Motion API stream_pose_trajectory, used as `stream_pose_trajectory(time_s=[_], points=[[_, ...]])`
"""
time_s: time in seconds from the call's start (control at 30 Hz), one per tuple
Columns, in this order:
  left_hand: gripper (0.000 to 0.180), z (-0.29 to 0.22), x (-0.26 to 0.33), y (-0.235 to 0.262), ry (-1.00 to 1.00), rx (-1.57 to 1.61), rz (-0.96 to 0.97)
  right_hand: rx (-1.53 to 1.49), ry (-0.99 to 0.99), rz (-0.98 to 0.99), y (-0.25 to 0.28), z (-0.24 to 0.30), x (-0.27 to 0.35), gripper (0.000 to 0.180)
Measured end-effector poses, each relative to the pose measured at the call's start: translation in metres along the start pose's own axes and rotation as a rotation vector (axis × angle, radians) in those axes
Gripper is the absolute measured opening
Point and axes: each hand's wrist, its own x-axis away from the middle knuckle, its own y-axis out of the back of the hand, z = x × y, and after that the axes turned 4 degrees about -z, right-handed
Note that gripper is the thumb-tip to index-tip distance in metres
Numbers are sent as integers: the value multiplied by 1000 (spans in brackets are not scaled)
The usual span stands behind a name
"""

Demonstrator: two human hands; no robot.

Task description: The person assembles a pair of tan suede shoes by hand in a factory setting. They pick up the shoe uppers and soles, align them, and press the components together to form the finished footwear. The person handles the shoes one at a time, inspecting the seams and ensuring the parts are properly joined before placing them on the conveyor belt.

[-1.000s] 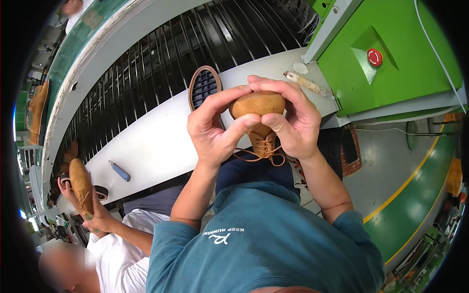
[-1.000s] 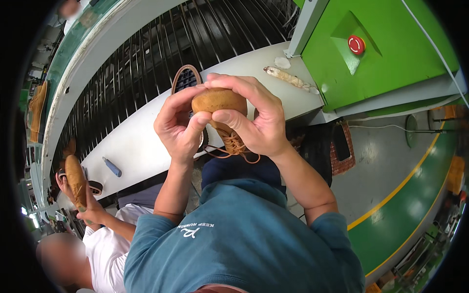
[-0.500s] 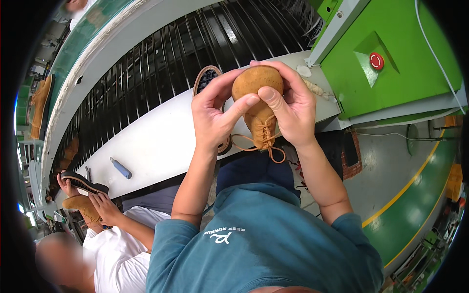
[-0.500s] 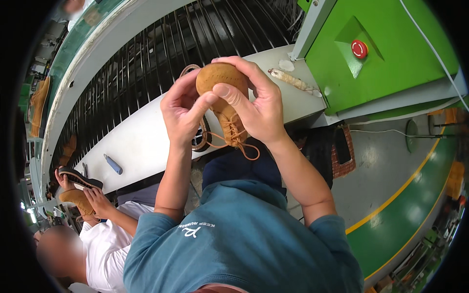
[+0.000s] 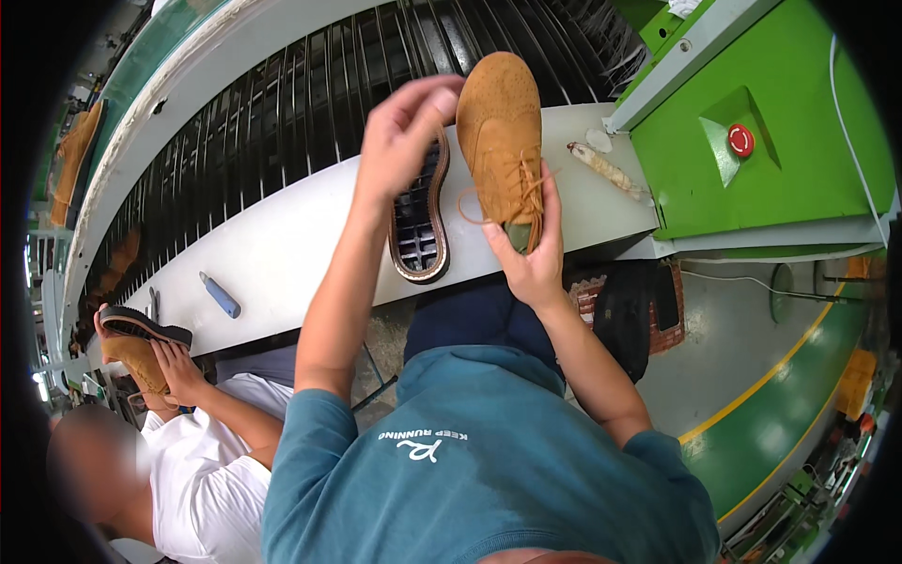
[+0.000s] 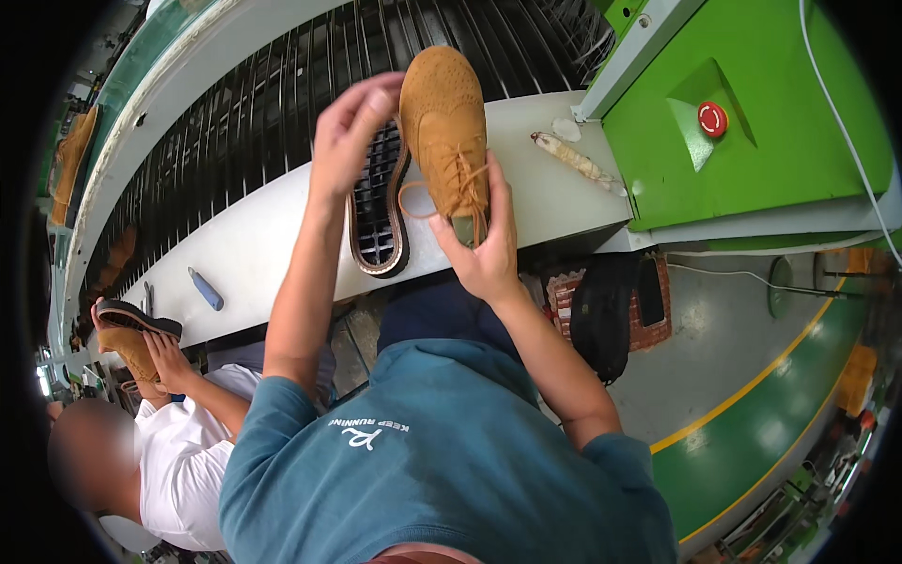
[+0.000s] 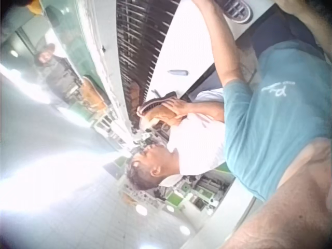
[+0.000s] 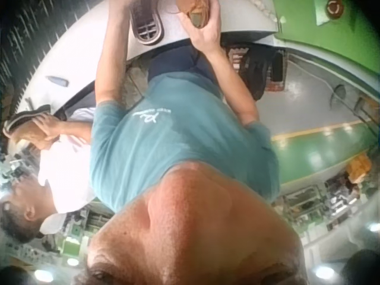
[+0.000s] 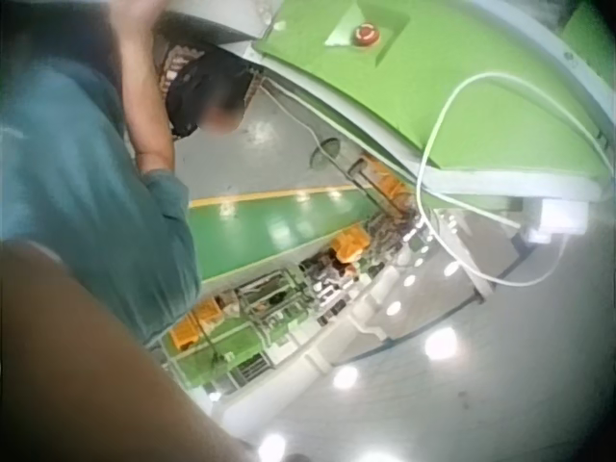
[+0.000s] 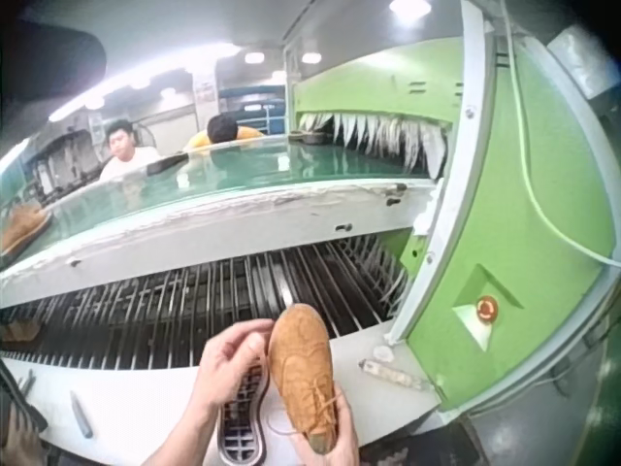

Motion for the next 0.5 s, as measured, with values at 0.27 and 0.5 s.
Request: stream_pose_trajectory(time_s=[0.27,0.5], points=[[52,94,-28,75,409,-367,56,-50,-26,-51,-1,5,-5,91],[33,14,-28,61,153,45,-79,-2,5,-85,-2,7,-2,91]])
